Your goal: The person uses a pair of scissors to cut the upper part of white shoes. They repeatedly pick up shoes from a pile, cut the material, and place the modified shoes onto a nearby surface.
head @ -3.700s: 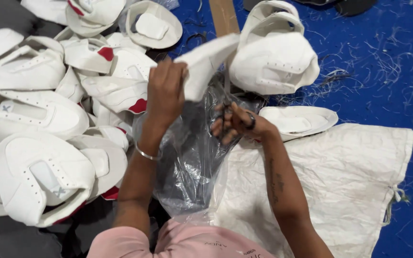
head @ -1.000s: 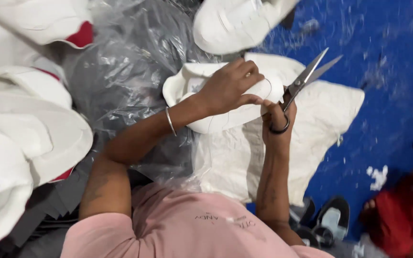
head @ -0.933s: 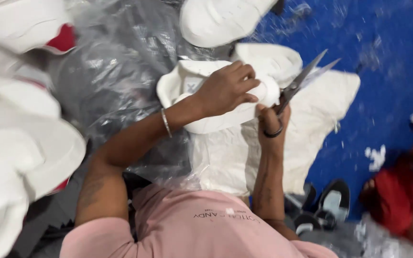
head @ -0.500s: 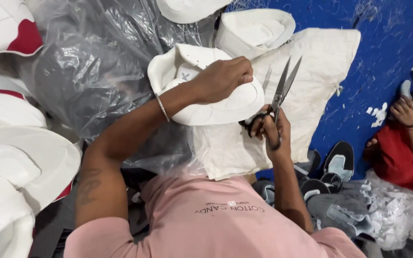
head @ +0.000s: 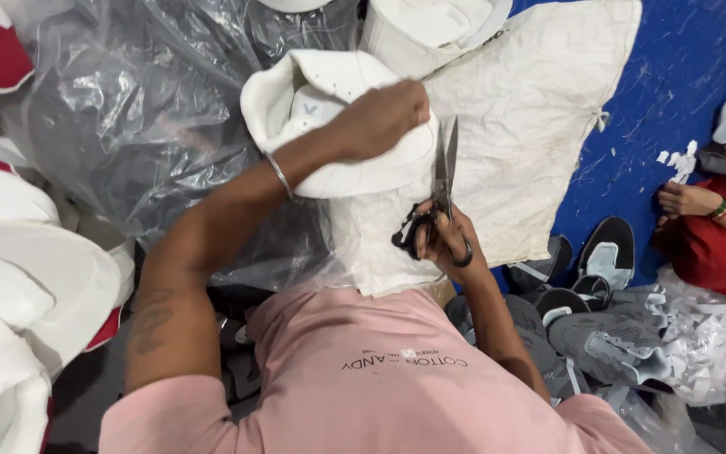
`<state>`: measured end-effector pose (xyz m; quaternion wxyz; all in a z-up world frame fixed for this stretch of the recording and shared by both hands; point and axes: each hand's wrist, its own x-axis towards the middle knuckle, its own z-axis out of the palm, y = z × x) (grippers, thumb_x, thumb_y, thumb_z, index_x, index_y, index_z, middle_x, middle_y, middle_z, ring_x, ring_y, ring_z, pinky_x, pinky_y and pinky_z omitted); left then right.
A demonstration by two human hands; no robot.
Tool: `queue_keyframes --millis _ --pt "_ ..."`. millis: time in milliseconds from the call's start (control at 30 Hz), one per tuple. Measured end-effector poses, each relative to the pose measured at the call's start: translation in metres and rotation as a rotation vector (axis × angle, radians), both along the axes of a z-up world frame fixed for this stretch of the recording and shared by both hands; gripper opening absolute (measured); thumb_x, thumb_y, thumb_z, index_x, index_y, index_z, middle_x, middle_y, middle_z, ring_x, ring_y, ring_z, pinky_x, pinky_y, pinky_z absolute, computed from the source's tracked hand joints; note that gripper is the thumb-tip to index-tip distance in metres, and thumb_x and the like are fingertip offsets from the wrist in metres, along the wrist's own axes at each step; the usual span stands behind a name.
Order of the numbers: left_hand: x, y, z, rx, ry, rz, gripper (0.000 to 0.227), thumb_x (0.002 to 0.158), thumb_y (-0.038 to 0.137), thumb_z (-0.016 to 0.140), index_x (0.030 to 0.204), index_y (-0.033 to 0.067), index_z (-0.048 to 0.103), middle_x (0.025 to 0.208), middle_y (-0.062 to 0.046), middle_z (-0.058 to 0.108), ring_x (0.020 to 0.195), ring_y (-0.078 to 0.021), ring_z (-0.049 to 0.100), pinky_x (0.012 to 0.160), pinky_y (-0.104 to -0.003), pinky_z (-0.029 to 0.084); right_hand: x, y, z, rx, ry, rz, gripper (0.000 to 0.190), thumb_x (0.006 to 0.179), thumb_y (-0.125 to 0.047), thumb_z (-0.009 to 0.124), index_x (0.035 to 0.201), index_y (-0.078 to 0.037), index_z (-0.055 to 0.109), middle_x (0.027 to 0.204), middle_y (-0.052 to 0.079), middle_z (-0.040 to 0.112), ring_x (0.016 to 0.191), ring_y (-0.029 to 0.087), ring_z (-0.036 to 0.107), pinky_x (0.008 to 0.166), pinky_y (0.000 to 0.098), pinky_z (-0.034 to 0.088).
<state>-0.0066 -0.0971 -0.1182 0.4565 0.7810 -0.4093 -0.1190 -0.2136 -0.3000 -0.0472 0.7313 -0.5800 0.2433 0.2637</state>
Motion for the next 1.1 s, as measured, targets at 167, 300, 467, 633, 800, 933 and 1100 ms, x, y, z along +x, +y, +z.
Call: queue_keyframes --millis 167,300,467,633,800,933,1100 --pt "0.029 0.050 -0.005 -0.440 0.226 0.516 0.020 0.106 0.014 0.050 0.122 0.0010 0.050 0.106 -0.015 0.057 0.093 -0.0316 0.062 0.078 -0.042 0.050 -0.004 -0.003 -0.015 0.064 -0.054 -0.057 0.043 0.107 -0.040 0.058 0.127 -0.001 0.056 0.072 0.010 0.062 0.057 0.013 0.054 0.051 0.0262 0.039" --pt "0.027 0.072 -0.005 -0.151 -0.283 0.651 0.027 0.105 0.015 0.064 0.128 0.0020 0.055 0.123 -0.017 0.060 0.115 -0.0333 0.058 0.098 -0.045 0.049 -0.005 -0.004 -0.017 0.048 -0.051 -0.050 0.043 0.106 -0.039 0.059 0.125 0.000 0.055 0.072 0.010 0.062 0.057 0.014 0.053 0.050 0.0267 0.039" --pt "0.026 0.066 0.011 0.021 -0.192 0.090 0.040 0.086 0.032 0.085 0.118 0.0132 0.072 0.110 -0.008 0.064 0.107 -0.0276 0.057 0.092 -0.046 0.044 -0.009 -0.005 -0.007 0.069 -0.114 -0.073 0.049 0.108 -0.042 0.060 0.126 0.003 0.056 0.074 0.010 0.062 0.059 0.014 0.053 0.055 0.0286 0.043" --pt "0.021 0.057 0.004 0.006 -0.352 0.016 0.036 0.079 0.033 0.084 0.110 0.0175 0.076 0.102 -0.002 0.065 0.101 -0.0232 0.059 0.088 -0.043 0.045 -0.016 -0.011 -0.009 0.399 -0.029 -0.036 0.059 0.106 -0.049 0.057 0.130 0.004 0.056 0.074 0.011 0.065 0.053 0.012 0.051 0.048 0.0245 0.041" --pt "0.018 0.048 0.003 0.070 -0.511 0.020 0.010 0.089 0.025 0.079 0.093 0.0164 0.075 0.099 0.003 0.065 0.101 -0.0192 0.060 0.089 -0.039 0.046 -0.010 -0.003 -0.026 0.517 0.029 -0.020 0.061 0.108 -0.052 0.052 0.134 0.003 0.054 0.072 0.008 0.061 0.056 0.010 0.048 0.053 0.0248 0.040" --pt "0.016 0.042 -0.004 0.066 -0.545 0.038 0.004 0.091 0.014 0.071 0.092 0.0154 0.074 0.097 0.002 0.065 0.096 -0.0180 0.060 0.084 -0.036 0.047 -0.005 -0.002 -0.026 0.525 0.084 -0.037 0.063 0.108 -0.055 0.049 0.133 0.003 0.054 0.068 0.005 0.057 0.052 0.010 0.046 0.048 0.0234 0.037" --pt "0.018 0.047 0.006 0.038 -0.451 -0.002 0.007 0.092 0.010 0.066 0.089 0.0127 0.072 0.092 0.002 0.064 0.092 -0.0184 0.059 0.081 -0.037 0.046 -0.008 -0.004 -0.033 0.505 0.109 -0.069 0.065 0.108 -0.057 0.050 0.133 0.002 0.054 0.068 0.005 0.056 0.053 0.009 0.046 0.051 0.0228 0.037"
